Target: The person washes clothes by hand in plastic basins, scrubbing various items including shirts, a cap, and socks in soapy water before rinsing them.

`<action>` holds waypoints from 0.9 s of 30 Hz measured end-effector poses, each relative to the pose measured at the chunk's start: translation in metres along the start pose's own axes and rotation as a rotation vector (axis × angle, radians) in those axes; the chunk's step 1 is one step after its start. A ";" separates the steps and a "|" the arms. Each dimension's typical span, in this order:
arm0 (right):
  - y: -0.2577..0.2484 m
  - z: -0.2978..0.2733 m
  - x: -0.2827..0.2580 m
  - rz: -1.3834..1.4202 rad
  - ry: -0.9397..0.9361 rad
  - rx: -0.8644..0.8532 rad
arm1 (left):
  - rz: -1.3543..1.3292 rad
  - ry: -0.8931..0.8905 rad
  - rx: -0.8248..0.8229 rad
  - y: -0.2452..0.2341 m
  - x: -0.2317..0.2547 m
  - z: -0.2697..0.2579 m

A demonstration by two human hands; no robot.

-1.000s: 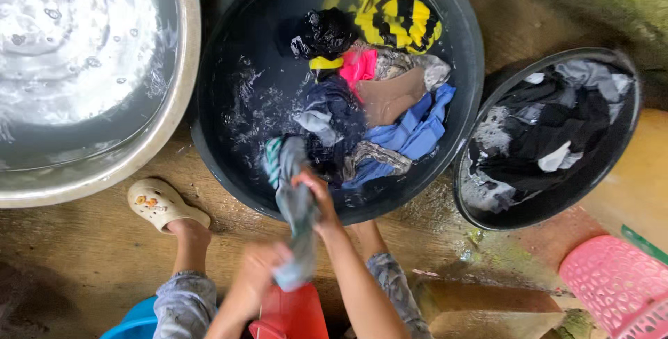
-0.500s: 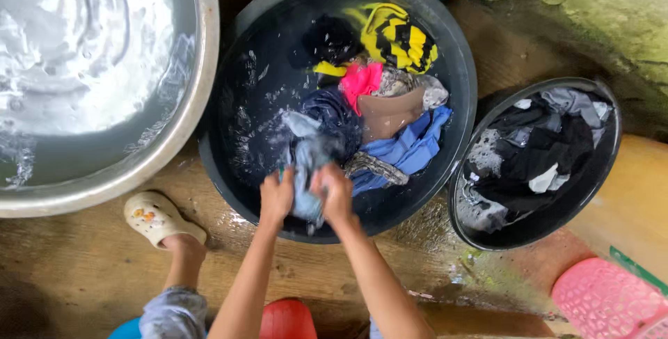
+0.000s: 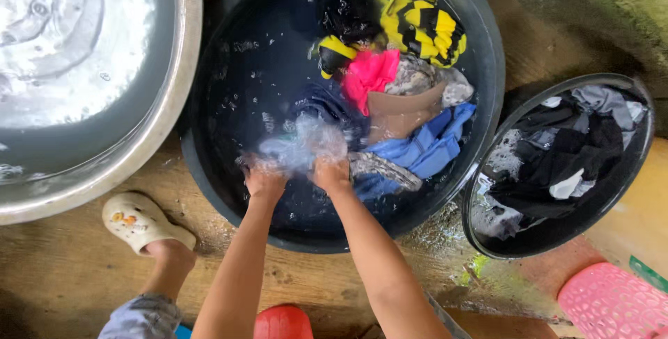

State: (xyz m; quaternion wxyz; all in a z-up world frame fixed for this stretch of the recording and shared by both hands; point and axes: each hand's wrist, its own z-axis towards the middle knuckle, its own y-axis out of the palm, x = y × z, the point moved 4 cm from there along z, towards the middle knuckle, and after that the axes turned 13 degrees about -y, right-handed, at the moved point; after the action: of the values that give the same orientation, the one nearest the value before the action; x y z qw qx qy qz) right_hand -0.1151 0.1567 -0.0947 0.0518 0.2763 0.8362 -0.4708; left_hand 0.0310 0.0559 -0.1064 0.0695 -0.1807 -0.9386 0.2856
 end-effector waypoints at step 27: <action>-0.222 -0.172 -0.147 2.125 0.064 0.898 | -1.878 -0.258 -0.702 -0.111 -0.027 -0.273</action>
State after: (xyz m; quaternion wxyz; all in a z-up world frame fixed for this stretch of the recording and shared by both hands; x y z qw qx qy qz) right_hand -0.0749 0.1466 0.2199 0.2978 0.8463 -0.0599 -0.4375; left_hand 0.0862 0.1000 0.1810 0.1072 0.6533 -0.7323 -0.1596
